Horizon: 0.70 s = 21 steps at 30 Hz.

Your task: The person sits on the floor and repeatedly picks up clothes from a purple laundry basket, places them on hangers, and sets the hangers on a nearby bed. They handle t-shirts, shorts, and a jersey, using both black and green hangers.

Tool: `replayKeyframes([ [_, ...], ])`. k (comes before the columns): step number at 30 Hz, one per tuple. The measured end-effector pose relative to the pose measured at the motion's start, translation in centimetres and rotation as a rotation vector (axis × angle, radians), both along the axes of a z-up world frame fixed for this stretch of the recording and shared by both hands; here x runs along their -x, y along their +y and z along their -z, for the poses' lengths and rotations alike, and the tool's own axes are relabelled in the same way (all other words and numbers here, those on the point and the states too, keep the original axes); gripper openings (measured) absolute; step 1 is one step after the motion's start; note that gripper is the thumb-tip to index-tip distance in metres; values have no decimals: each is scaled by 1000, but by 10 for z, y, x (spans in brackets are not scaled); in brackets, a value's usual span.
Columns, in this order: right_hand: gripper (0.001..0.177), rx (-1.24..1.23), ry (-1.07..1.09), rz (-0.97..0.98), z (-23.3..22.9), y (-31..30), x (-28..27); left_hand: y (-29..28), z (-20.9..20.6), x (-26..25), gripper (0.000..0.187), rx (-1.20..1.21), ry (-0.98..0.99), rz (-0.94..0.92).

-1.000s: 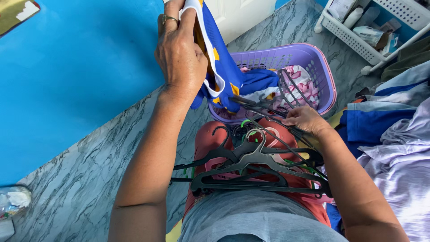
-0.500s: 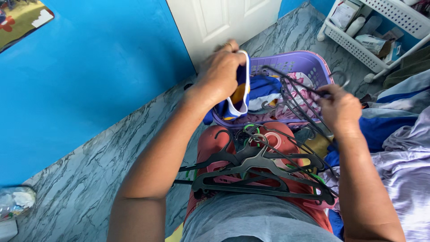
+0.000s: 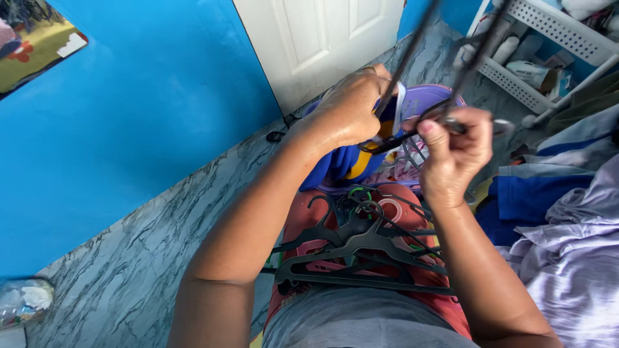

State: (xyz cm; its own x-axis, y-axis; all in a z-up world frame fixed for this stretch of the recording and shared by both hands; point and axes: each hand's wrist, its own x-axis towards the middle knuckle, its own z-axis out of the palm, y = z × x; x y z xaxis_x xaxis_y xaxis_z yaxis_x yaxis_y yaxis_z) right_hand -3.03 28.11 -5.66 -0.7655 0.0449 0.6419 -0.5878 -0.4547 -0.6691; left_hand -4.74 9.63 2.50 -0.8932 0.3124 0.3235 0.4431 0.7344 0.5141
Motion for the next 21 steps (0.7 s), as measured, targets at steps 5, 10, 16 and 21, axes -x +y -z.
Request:
replayKeyframes([
  [5,28,56,38,-54,-24,12,3,-22,-24,-12,54,77,134,-13],
  [10,32,229,135,-88,-30,32,16,-21,-19,-11,59,79,110,76],
  [16,18,-343,7,84,12,7,24,-44,5,7,51,-79,88,-94],
  [21,13,-859,311,407,0,42,33,-88,43,18,37,168,347,-370],
])
